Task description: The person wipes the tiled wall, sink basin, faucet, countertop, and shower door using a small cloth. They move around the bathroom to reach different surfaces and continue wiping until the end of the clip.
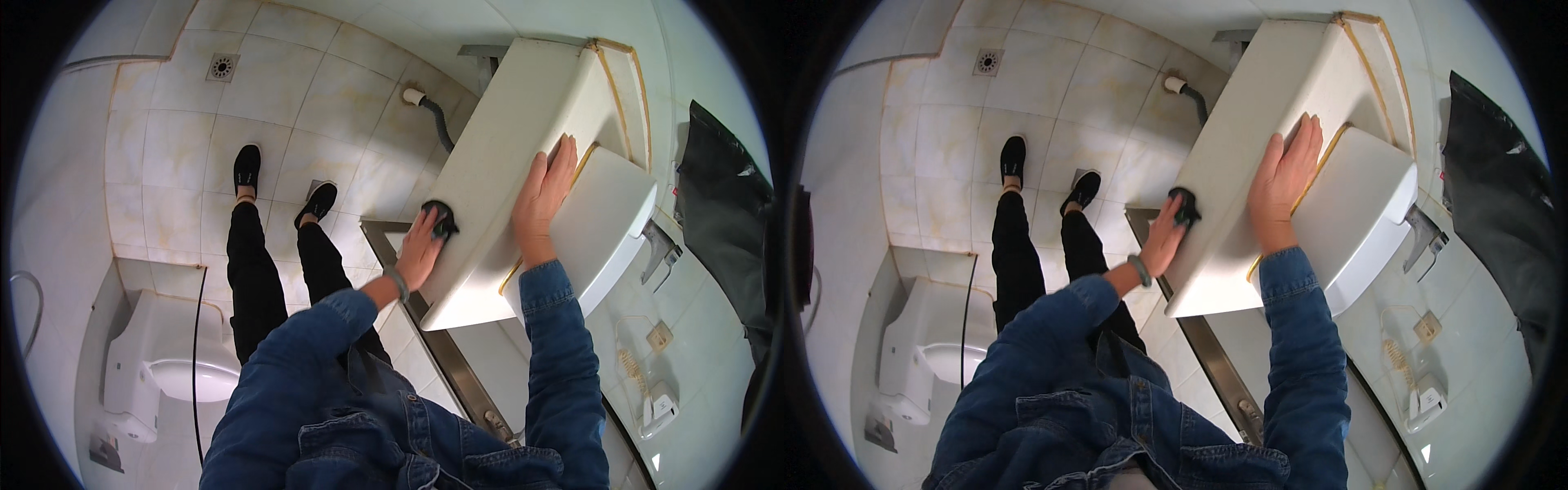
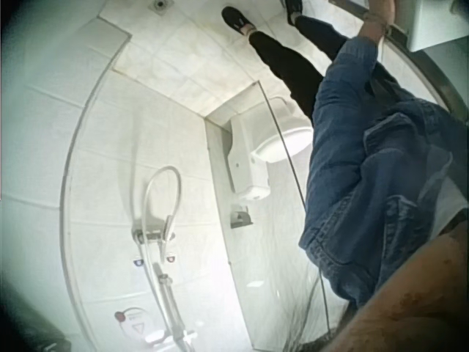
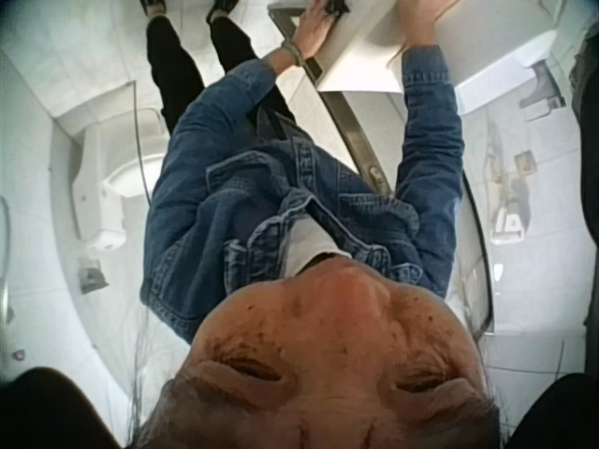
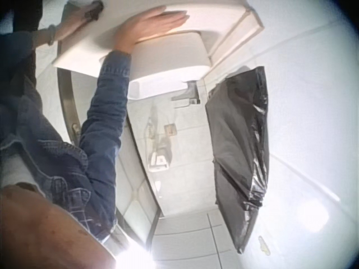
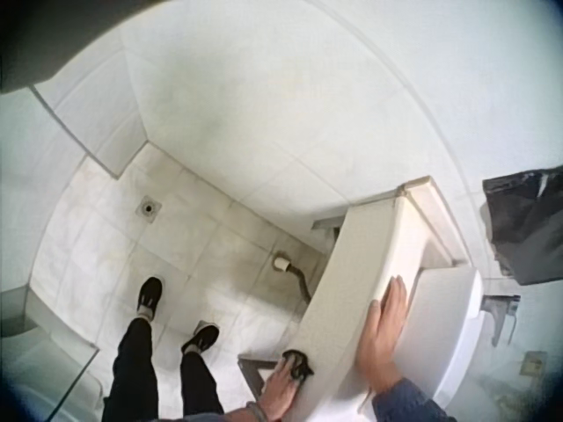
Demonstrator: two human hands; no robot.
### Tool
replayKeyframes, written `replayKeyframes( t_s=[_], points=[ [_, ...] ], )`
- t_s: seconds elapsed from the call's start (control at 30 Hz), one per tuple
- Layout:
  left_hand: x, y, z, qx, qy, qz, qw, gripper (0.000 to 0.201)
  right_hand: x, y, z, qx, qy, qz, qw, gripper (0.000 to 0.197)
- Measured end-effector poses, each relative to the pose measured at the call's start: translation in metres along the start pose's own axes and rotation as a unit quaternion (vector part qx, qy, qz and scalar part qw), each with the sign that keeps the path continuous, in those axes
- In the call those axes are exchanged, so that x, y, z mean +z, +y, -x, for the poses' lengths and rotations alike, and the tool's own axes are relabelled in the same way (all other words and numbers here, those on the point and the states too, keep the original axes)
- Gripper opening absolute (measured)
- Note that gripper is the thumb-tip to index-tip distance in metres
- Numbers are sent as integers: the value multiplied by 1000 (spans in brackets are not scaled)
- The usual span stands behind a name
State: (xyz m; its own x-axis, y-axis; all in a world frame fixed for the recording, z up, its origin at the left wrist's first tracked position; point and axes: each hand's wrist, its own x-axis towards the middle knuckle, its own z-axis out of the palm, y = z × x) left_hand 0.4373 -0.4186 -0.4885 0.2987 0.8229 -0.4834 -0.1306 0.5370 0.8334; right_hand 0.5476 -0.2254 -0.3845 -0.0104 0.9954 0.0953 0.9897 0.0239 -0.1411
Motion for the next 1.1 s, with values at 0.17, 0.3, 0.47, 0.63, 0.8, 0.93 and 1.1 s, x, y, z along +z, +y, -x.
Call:
replayKeyframes(
  t_s=[0.17,0.3,0.47,0.63,0.8,0.93,1.1],
  points=[
    [15,17,35,86,-20,47,995,52,2,4,0,-23,22,3,999,50],
    [14,18,-27,123,-20,-29,992,58,7,8,-4,-47,46,10,998,49],
    [21,-2,-5,159,-29,-22,987,49,4,4,18,-56,39,1,998,49],
    [19,-16,37,156,-59,-33,985,48,-6,-7,78,-19,0,6,1000,52],
    [14,-5,10,151,-41,-102,982,44,-4,-5,79,-19,0,18,1000,54],
    [11,-12,17,168,-39,-91,981,41,-4,-2,77,-24,-3,14,1000,53],
    [7,-21,81,124,-74,-28,989,39,-6,-2,79,-13,-20,14,1000,54]
  ],
)
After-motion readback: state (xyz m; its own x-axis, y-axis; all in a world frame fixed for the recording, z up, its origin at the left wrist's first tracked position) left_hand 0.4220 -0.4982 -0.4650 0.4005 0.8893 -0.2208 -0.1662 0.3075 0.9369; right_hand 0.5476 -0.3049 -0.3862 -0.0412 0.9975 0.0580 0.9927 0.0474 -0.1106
